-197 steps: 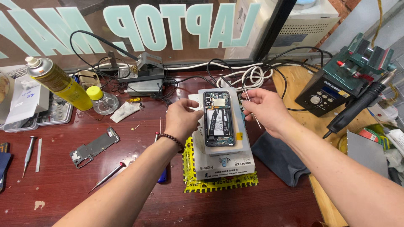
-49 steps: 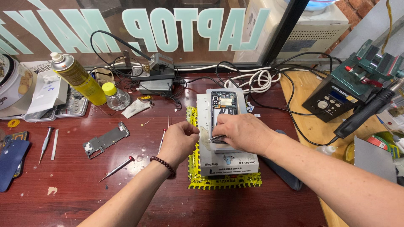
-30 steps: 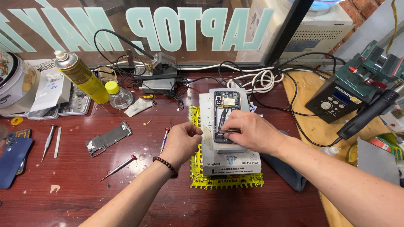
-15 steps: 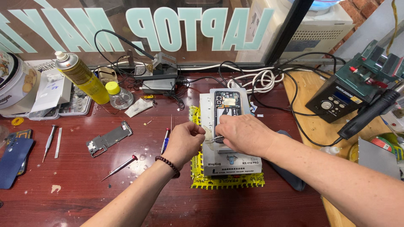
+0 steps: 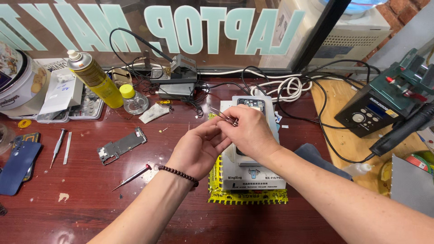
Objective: The person disassembles a smartphone on a workbench, using a screwdriver and tweezers to remove screws and lift internal components. They detach the motherboard and camera module from the chassis, placing removed parts on the table.
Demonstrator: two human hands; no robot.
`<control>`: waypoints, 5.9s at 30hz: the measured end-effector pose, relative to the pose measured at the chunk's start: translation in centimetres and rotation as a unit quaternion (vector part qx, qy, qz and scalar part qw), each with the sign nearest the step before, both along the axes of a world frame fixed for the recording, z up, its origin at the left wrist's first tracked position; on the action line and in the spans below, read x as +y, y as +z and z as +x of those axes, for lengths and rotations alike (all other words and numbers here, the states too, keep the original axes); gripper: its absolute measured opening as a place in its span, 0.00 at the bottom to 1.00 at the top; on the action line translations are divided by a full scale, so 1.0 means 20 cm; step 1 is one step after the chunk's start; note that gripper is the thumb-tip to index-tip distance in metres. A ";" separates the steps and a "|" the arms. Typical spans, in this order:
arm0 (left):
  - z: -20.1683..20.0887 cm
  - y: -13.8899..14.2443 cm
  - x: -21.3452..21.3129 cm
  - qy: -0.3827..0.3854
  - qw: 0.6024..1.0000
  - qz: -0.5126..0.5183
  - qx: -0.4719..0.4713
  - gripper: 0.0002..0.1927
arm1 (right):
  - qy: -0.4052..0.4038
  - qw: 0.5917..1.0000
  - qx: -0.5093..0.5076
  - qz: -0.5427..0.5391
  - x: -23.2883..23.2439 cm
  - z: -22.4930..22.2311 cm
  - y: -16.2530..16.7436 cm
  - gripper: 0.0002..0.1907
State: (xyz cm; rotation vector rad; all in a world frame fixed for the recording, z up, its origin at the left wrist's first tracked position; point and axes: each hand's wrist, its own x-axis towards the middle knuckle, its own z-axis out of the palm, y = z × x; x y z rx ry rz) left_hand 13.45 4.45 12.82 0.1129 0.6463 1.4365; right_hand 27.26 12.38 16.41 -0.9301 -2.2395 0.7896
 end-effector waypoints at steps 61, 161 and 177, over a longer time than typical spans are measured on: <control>-0.76 -0.48 -0.44 -0.190 0.486 -0.236 0.820 0.13 | -0.132 0.903 0.091 -0.399 0.23 0.22 0.26 0.13; 0.28 -0.08 0.23 -0.148 0.629 0.078 0.759 0.09 | 0.026 0.992 -0.102 0.075 -0.04 0.36 0.20 0.11; 0.25 -0.10 0.29 -0.169 0.624 0.064 0.761 0.10 | -0.007 0.993 -0.111 0.032 -0.01 0.38 0.20 0.12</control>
